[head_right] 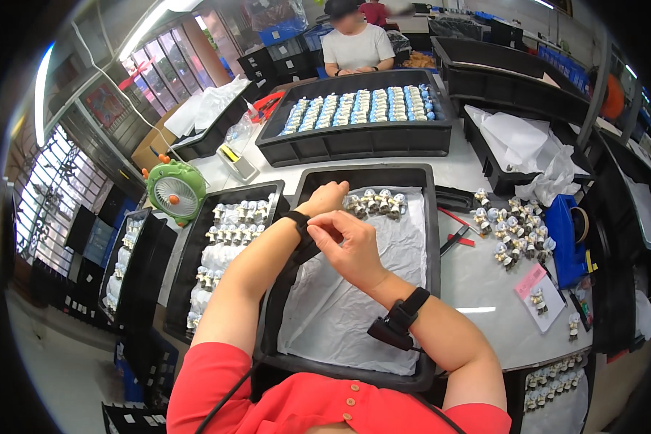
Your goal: The person picks up small cylindrical components from a tray and manipulates them with both hands, occasionally using a pen-like tool to adjust or mark the items. The person places the processed components into a separate tray lined with white paper. The task involves repetitive handling of small parts in a factory setting.
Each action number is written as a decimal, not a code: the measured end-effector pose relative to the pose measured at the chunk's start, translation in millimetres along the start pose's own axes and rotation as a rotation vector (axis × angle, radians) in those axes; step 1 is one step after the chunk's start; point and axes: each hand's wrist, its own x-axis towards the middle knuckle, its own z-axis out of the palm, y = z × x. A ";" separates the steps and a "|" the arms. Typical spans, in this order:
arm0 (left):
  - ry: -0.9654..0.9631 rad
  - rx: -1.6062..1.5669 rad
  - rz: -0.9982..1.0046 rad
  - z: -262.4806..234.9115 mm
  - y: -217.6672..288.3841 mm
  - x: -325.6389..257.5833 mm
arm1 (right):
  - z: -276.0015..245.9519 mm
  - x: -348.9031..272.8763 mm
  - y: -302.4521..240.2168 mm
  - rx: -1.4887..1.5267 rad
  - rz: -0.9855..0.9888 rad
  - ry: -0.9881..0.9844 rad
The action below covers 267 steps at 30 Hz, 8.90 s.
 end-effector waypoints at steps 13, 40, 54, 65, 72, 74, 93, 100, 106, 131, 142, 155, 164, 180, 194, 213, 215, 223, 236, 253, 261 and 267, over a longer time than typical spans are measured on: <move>0.388 -1.472 0.178 -52.8 34.7 -183.4 | 9.1 -9.2 -1.2 -0.130 0.069 -0.194; 0.359 -1.709 0.105 -38.8 21.3 -211.0 | 20.8 -19.7 -4.5 -0.258 -0.058 -0.210; 0.425 -1.657 0.094 -34.6 20.6 -207.2 | 22.4 -27.6 -4.3 0.099 0.335 -0.373; 0.425 -1.682 0.124 -34.0 19.9 -207.6 | 21.9 -28.5 -0.6 0.251 0.413 -0.397; 0.418 -1.686 0.116 -34.2 23.0 -208.0 | 21.2 -25.7 -0.9 0.464 0.579 -0.412; 0.411 -1.678 0.103 -34.0 22.6 -208.0 | 20.8 -25.7 -1.0 0.488 0.605 -0.419; 0.421 -1.668 0.113 -34.1 22.1 -208.4 | 19.4 -25.2 0.1 0.578 0.671 -0.437; 0.437 -1.643 0.116 -32.6 20.0 -207.2 | 18.7 -24.0 -1.3 0.583 0.671 -0.438; 0.450 -1.628 0.131 -31.9 20.3 -207.0 | 18.9 -25.2 0.1 0.544 0.632 -0.432; 0.404 -1.749 0.022 -29.3 23.2 -205.8 | 26.4 -30.2 -1.2 -0.067 0.206 -0.353; 0.676 -1.133 -0.367 -20.5 -160.2 -157.7 | 19.5 -22.0 5.0 -0.136 0.208 -0.333; 0.845 -0.348 -0.705 24.7 -279.0 -110.1 | 17.7 -15.7 17.6 -0.232 0.205 -0.326; 0.675 -0.334 -0.656 12.5 -283.7 -105.9 | 19.1 -16.3 19.9 -0.206 0.210 -0.332; 0.081 -0.124 0.084 6.7 0.3 18.5 | 9.5 -9.9 -4.8 -0.059 -0.041 0.053; 0.355 -0.771 -0.082 -10.3 20.9 -45.5 | 1.8 -6.8 -16.0 0.060 0.003 0.098; 0.489 -1.651 0.166 -41.4 37.8 -195.5 | 13.9 -16.1 -6.2 0.412 0.417 -0.201; 0.450 -1.695 0.160 -42.8 36.2 -195.9 | 14.2 -18.4 -3.2 0.365 0.359 -0.196; 0.424 -1.807 0.119 -36.8 33.8 -193.8 | 17.5 -20.1 -0.6 0.198 0.285 -0.240; 0.413 -1.865 0.101 -34.9 31.3 -191.6 | 19.2 -23.6 1.5 -0.071 0.128 -0.214; 0.509 -1.596 0.162 -39.3 34.8 -195.1 | 20.8 -22.7 -4.3 -0.166 -0.149 -0.177; 0.518 -1.548 0.182 -38.6 34.0 -195.7 | 19.0 -21.4 -5.2 -0.195 -0.145 -0.234; 0.422 -1.707 0.240 -38.9 29.5 -195.9 | 18.2 -22.9 -3.4 -0.232 -0.195 -0.238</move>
